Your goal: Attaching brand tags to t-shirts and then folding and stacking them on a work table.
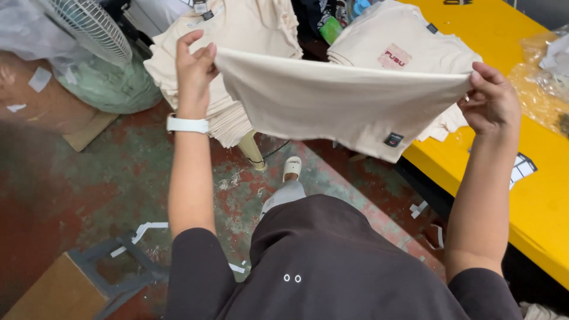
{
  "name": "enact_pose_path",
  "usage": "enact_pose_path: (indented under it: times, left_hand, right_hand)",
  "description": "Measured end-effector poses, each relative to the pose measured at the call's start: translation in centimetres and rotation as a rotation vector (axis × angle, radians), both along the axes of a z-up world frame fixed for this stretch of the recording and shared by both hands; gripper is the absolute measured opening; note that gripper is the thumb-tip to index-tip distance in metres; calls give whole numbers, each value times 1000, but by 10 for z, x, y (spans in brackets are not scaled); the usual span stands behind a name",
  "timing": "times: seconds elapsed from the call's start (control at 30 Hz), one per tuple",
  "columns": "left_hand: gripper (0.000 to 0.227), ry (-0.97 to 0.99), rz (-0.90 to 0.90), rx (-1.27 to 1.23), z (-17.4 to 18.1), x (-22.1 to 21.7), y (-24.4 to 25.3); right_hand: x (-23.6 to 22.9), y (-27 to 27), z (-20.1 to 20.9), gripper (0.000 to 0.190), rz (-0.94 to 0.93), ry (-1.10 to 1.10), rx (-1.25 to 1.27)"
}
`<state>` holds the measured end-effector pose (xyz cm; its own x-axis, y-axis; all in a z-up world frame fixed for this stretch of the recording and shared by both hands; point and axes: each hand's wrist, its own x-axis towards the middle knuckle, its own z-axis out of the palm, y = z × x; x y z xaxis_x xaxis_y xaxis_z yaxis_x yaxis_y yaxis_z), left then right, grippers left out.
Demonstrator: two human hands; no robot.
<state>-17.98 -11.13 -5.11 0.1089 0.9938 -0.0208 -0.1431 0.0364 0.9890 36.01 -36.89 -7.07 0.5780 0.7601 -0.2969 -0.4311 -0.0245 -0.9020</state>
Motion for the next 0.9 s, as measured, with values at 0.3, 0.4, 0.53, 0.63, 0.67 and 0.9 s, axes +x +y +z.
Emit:
enact_pose_path:
  times: [0.3, 0.4, 0.53, 0.63, 0.67, 0.9]
  left_hand:
    - [40, 298, -52, 112, -69, 1, 8]
    - [39, 418, -103, 274, -53, 5, 10]
    - [37, 48, -92, -98, -54, 17, 11]
    - [42, -156, -92, -258, -42, 18, -21]
    - [38, -201, -38, -323, -32, 19, -38]
    - [30, 144, 95, -149, -158, -41, -85]
  right_hand:
    - [28, 8, -46, 27, -2, 109, -156]
    - [30, 17, -47, 25, -36, 161, -128]
    - [15, 42, -32, 29, -108, 104, -135]
    - [15, 38, -42, 33, -95, 60, -138]
    - [18, 34, -48, 36, -95, 51, -127]
    - [0, -12, -144, 26, 135, -72, -404]
